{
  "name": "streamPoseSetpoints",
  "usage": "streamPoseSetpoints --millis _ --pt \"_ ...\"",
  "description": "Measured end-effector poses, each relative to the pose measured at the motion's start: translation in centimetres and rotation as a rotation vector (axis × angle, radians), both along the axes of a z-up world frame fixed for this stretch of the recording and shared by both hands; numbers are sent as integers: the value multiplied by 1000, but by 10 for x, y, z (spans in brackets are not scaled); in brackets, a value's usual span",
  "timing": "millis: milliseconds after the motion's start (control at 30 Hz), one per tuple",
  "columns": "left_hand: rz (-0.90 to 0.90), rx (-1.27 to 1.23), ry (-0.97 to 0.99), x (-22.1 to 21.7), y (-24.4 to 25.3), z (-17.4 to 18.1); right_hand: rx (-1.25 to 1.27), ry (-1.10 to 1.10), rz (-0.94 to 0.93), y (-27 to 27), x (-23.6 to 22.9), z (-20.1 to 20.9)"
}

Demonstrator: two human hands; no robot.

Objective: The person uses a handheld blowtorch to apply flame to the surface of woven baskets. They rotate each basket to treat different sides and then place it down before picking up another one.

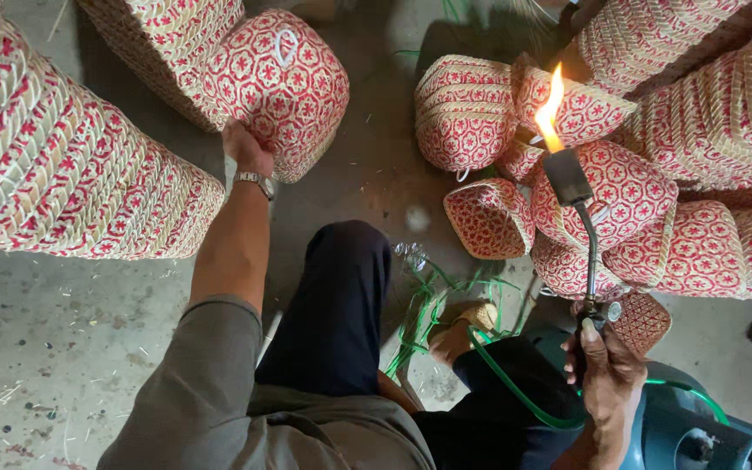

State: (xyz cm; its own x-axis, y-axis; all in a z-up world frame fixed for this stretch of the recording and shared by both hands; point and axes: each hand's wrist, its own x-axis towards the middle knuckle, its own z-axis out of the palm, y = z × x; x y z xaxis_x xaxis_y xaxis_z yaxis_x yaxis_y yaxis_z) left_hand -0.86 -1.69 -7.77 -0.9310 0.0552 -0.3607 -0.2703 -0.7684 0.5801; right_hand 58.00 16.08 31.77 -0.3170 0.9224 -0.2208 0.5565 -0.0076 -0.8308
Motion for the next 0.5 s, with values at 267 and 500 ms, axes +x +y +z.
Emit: streamPoseSetpoints --millis 267,500 --pt "20 -346 34 8 -4 19 13 5 3 2 4 -6" --pt "-119 -1407 591 32 -14 96 -17 46 2 9 5 -16"
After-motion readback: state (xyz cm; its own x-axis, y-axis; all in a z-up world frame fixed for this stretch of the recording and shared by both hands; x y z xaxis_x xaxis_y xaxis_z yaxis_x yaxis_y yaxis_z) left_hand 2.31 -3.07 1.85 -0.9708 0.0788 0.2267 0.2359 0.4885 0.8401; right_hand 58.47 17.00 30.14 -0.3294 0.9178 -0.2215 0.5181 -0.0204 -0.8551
